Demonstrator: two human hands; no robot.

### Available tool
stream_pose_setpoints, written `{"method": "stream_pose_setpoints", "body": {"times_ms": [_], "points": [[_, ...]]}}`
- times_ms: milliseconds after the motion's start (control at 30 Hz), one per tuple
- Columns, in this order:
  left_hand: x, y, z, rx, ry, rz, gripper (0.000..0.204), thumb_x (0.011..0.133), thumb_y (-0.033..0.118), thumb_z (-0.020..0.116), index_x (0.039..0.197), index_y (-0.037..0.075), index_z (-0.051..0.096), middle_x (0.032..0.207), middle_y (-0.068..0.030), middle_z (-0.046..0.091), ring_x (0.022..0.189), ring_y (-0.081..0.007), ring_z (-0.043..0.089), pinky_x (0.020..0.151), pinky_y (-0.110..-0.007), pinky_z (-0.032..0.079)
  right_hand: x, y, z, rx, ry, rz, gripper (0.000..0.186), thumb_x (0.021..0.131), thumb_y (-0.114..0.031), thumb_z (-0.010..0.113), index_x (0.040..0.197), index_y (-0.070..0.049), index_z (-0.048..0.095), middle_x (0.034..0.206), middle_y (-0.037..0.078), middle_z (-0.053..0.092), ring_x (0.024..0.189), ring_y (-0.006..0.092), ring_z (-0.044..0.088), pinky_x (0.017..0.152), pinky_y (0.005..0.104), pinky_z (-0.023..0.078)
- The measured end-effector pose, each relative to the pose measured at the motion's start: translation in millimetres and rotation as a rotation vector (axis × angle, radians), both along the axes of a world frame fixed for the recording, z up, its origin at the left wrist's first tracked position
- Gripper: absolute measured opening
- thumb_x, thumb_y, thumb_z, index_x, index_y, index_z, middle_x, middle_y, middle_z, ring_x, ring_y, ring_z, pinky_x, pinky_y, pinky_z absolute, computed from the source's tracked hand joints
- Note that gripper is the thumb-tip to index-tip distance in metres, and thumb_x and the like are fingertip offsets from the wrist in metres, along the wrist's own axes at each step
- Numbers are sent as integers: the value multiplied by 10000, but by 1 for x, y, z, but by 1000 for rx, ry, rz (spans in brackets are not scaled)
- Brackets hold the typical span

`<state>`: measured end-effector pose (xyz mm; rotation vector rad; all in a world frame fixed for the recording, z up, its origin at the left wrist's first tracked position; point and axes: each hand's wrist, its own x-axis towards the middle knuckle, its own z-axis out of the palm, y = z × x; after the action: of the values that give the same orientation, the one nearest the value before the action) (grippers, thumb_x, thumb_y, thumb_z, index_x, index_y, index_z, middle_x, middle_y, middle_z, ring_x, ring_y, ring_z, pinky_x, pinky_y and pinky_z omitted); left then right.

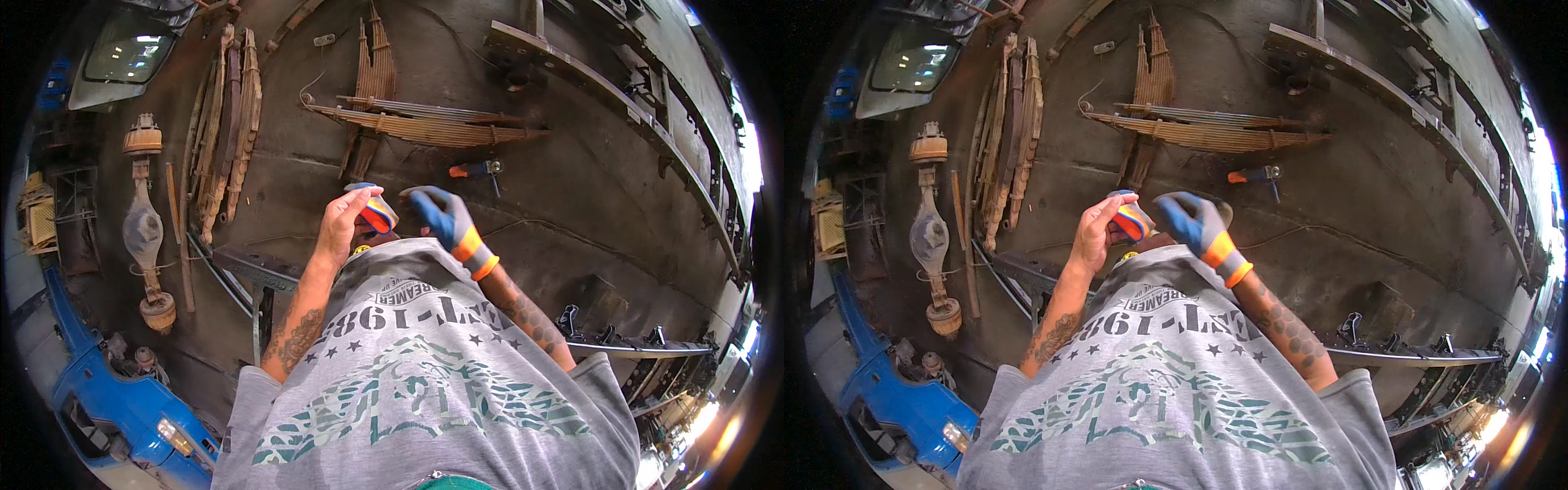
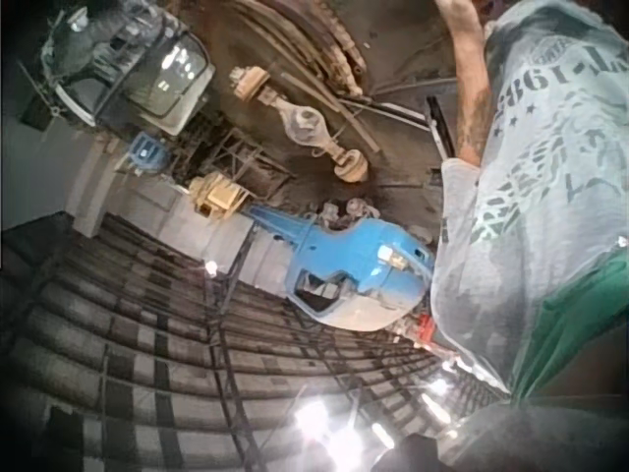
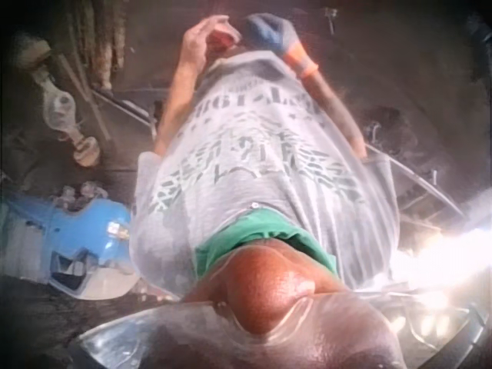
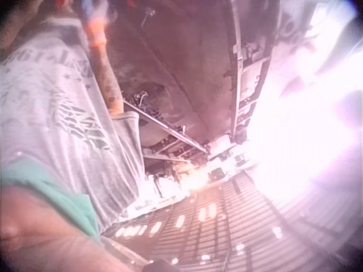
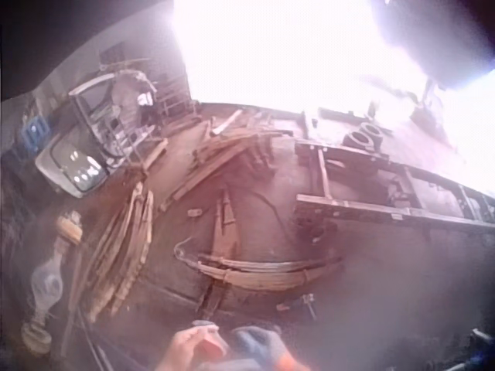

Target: The person uses an angle grinder to smooth the surface of a bundle of metal rods. They hold the rods with one hand and operate the grinder with the other, moving the tool along the length of the rods.

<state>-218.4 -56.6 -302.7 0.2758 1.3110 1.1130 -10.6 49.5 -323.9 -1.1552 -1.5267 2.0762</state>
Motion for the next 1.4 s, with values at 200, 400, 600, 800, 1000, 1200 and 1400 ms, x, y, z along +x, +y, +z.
{"method": "stream_pose_setpoints", "body": {"times_ms": [200, 400, 600, 800, 1000, 1200, 1400], "points": [[52, 47, 0, -8, -50, 54, 494, 1055, 296, 613, 1460, 15, 595, 1206, -84, 726, 966, -156, 734, 877, -302, 623, 20, 38, -10, 343, -89, 93, 425, 964, -339, 768, 1215, 3, 749, 1077, 151, 792, 1023, 219, 756, 841, 349, 580], [96, 92, 69, 437, 608, 25, 182, 1054, 179, 661, 1070, 1, 696, 1146, -111, 711, 1024, -152, 664, 873, -305, 544, 58, 91, -22, 203, 91, -258, 245, 996, -216, 764, 1089, 10, 778, 885, -26, 712, 808, 56, 585, 696, 266, 495], [134, 140, 249, 1246, -667, -34, 194, 1027, 285, 699, 995, 93, 706, 957, -101, 688, 947, -261, 681, 828, -402, 530, 68, 117, -15, 76, 10, -428, 205, 983, -176, 759, 1015, 24, 789, 843, 6, 732, 764, 84, 642, 680, 253, 502], [129, 180, 232, 1546, -1038, -354, 306, 1019, 399, 707, 864, 135, 707, 854, -55, 699, 906, -246, 676, 779, -403, 437, 71, 89, -21, 68, -111, -645, 215, 952, -162, 764, 1050, 28, 783, 904, 23, 758, 825, 90, 664, 753, 278, 542], [124, 190, 235, 1630, -1095, -522, 445, 1063, 445, 584, 784, 123, 714, 824, -59, 695, 782, -252, 668, 668, -397, 388, 59, 58, -10, -22, -99, -762, 253, 960, -190, 763, 1072, 36, 779, 899, 22, 756, 790, 89, 661, 722, 269, 536], [141, 168, 230, 1546, -1153, -323, 456, 1055, 443, 592, 826, 70, 719, 812, -80, 647, 700, -257, 601, 753, -439, 424, 68, 40, -20, -17, -79, -842, 246, 977, -170, 750, 1086, 50, 756, 928, 50, 770, 810, 105, 686, 743, 284, 560], [102, 166, 264, 1231, -1567, -482, 403, 1067, 342, 636, 723, 132, 618, 738, -17, 590, 684, -192, 546, 841, -453, 409, 64, 48, -28, 66, -49, -830, 256, 970, -187, 759, 1091, 40, 765, 928, 39, 757, 836, 99, 670, 750, 288, 549]]}}
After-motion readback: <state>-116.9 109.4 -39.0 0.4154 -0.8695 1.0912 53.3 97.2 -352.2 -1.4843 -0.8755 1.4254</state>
